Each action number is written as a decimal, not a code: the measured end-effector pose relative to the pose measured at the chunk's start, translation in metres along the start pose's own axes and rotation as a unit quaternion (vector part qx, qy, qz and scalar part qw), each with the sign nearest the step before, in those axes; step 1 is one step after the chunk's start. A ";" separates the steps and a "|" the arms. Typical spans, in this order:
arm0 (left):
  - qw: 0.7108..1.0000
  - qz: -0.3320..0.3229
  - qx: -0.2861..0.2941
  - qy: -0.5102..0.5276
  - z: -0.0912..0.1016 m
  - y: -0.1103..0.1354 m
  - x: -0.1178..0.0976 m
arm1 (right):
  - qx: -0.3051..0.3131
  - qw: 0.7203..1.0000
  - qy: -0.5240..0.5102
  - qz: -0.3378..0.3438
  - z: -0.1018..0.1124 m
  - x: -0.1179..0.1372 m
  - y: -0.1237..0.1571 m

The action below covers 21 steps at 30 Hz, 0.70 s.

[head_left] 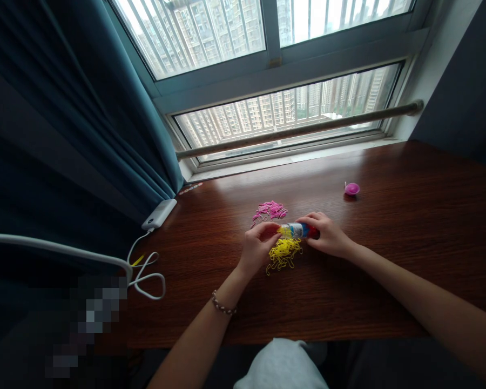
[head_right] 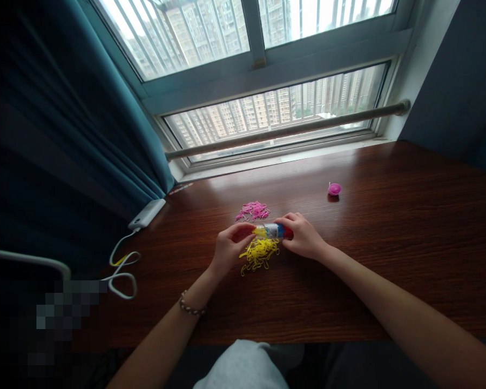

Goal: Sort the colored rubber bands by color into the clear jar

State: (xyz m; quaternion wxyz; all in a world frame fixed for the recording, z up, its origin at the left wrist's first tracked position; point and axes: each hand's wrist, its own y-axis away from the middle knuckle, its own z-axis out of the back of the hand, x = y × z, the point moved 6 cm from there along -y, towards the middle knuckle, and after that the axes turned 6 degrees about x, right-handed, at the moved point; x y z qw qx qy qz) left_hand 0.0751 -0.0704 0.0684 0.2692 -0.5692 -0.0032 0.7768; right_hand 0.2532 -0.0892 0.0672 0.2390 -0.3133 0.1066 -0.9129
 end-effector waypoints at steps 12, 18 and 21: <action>0.992 -0.050 -0.006 -0.114 0.003 0.000 -0.007 | 0.004 1.000 0.000 0.011 -0.002 0.003 0.000; 0.991 -0.073 -0.018 -0.110 0.001 0.002 -0.016 | 0.002 1.000 -0.001 0.010 -0.002 0.002 0.000; 0.993 -0.077 -0.030 -0.083 0.003 0.002 -0.018 | -0.001 1.000 -0.011 0.005 -0.001 0.001 0.000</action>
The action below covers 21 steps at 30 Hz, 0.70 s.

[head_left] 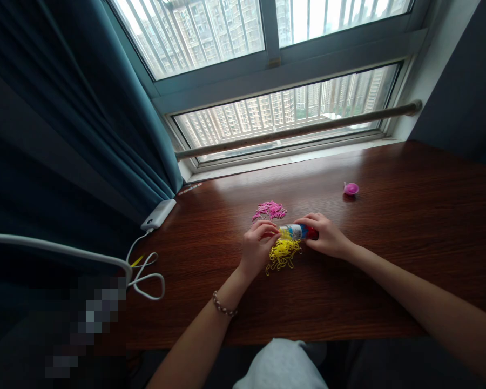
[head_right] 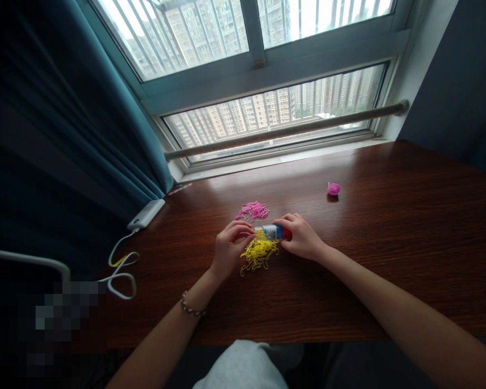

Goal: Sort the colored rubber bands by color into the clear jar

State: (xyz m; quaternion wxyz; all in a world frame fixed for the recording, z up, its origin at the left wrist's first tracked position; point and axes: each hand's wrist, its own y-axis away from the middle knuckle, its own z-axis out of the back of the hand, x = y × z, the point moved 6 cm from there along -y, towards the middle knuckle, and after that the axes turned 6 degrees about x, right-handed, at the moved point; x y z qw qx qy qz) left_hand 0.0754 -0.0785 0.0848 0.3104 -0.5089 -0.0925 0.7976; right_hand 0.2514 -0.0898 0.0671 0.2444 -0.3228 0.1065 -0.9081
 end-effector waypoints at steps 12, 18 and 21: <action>0.996 0.074 0.032 -0.024 -0.005 0.001 0.023 | -0.019 0.999 -0.038 -0.033 0.002 -0.007 -0.001; 0.998 0.056 0.022 -0.011 -0.003 0.001 0.018 | -0.015 0.999 -0.026 -0.025 0.003 -0.005 0.000; 0.998 0.056 0.027 0.009 -0.005 0.001 0.017 | -0.011 1.000 -0.017 -0.013 0.002 -0.002 0.001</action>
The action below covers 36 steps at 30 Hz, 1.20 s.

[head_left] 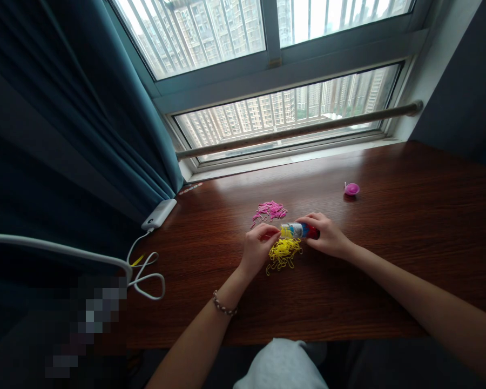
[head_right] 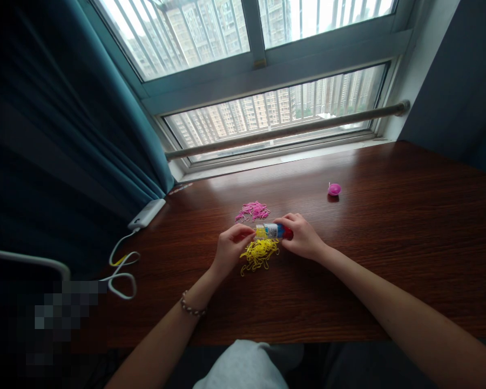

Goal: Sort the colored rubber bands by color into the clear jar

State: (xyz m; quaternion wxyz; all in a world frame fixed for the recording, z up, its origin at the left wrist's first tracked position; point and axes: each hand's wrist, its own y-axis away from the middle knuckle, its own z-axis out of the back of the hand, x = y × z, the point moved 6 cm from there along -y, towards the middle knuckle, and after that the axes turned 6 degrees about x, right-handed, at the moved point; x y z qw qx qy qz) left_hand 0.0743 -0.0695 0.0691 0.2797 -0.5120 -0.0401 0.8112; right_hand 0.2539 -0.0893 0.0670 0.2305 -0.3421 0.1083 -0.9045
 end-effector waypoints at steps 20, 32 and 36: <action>0.992 -0.042 0.084 0.078 -0.012 0.005 -0.025 | 0.026 0.971 -0.229 0.063 -0.015 0.029 0.006; 0.973 -0.113 -0.042 -0.197 0.062 0.002 -0.017 | 0.043 0.996 0.051 0.053 -0.032 0.039 -0.005; 0.940 -0.142 0.024 -0.308 0.057 0.014 -0.002 | 0.053 0.990 0.128 0.008 -0.044 0.043 -0.011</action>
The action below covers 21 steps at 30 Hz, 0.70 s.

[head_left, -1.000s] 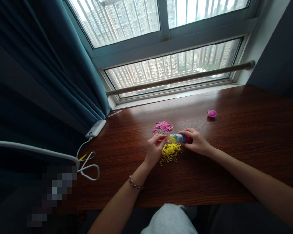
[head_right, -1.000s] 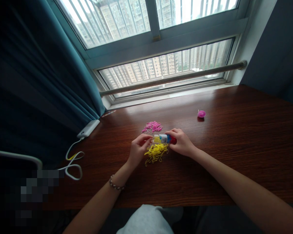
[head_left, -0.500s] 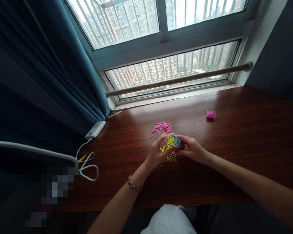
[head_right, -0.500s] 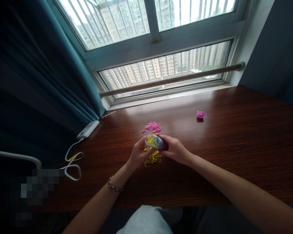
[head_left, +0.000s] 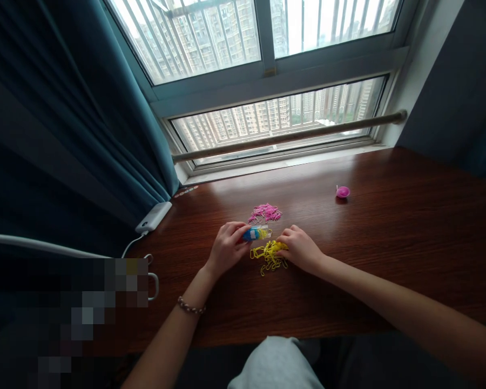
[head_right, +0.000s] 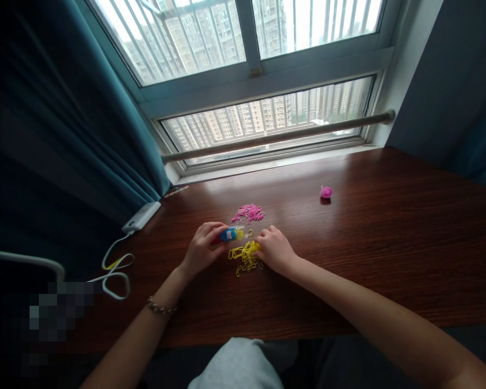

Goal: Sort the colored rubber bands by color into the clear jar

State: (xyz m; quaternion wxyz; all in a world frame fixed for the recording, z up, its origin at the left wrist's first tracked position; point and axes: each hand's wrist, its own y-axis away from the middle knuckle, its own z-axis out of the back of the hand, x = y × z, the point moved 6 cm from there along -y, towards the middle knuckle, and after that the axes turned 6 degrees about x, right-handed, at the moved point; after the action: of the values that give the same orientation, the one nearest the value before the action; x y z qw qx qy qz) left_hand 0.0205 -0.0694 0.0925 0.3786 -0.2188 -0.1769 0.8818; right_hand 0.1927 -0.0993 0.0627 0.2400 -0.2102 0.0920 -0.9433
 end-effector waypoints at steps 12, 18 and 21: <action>0.999 0.026 0.018 0.003 -0.006 0.009 0.007 | -0.100 0.981 -0.163 -0.017 0.007 -0.017 0.009; 0.999 0.016 0.025 -0.013 -0.007 0.010 0.009 | -0.027 0.992 -0.123 0.014 -0.005 -0.011 0.009; 0.999 0.008 0.032 -0.014 -0.009 0.010 0.008 | -0.004 0.994 -0.111 0.013 -0.010 -0.010 0.010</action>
State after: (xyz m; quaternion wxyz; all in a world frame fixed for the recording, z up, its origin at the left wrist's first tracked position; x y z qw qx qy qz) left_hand 0.0147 -0.0688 0.0783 0.3758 -0.1957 -0.1522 0.8929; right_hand 0.2000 -0.1019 0.0475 0.2603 -0.3134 0.0716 -0.9104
